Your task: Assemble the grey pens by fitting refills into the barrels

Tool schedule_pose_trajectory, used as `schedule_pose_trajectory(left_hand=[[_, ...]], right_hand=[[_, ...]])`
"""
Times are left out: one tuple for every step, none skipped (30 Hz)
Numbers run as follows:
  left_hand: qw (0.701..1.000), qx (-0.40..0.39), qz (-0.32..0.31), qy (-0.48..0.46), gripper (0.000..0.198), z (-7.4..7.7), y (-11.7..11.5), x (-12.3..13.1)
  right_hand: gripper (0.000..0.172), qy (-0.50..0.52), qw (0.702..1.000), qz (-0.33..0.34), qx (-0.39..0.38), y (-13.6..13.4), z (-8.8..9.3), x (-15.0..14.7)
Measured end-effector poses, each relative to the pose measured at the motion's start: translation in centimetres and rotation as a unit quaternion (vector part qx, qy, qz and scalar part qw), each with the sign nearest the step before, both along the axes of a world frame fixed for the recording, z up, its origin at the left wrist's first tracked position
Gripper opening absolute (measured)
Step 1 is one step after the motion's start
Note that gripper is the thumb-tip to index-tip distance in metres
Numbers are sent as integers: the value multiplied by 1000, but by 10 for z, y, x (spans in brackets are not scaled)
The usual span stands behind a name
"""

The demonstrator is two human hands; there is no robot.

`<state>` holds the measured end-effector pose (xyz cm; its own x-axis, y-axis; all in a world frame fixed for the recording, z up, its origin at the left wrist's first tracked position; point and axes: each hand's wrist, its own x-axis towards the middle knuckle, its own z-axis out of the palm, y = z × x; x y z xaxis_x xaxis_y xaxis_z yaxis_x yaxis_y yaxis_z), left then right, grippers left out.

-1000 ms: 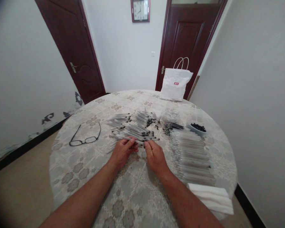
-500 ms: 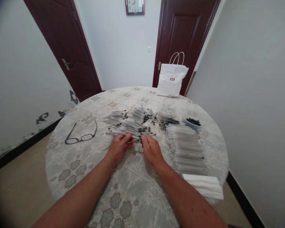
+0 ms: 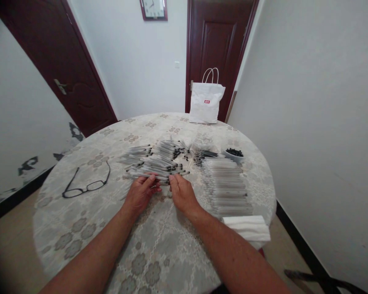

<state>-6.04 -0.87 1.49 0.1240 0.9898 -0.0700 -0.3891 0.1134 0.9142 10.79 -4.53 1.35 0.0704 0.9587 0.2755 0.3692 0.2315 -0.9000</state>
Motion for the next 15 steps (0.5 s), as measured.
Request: schedule_pose_trajectory(left_hand=[[1000,0,2,2,45,0,0,0],[1000,0,4,4,45,1,1,0],[1000,0,6,4,46,1,1,0],[1000,-1,8,4,46,1,1,0],[1000,-2,11,3,47,2,2,0],[1000,-2,14,3,47,2,2,0],[1000,-3,17,4,47,2,2,0],[1000,-3,17,5,48,2,3,0],[1000,-2,17,5,48,1,3,0],[1000,-2,16,6,48,1,3,0],[1000,-2,14,6,48,0,3,0],[1000,-2,12,6,48,-1,3,0],[1000,-2,11,6,48,-2,3,0],[1000,-2,9,5,48,-3,3,0],[1000,-1,8,3,48,-3,3,0]], right_hand=[[39,-1,1000,6,1,1,-1,0],[35,5,1000,9,3,2,-1,0],[29,16,1000,9,5,2,-1,-1],[21,30,999,6,8,2,0,-1],[16,45,999,2,10,1,1,-2],[20,59,998,-2,11,0,1,-3],[27,68,998,-5,11,-1,2,-4],[29,74,997,-8,8,-2,2,-4],[27,75,997,-12,3,-2,2,-5],[26,74,997,-14,-3,-2,2,-5],[29,69,997,-14,-10,-2,1,-6],[35,62,998,-12,-16,-1,0,-6],[40,54,998,-8,-21,0,-2,-5],[42,49,998,-2,-25,1,-3,-5],[41,50,998,3,-26,2,-5,-5]])
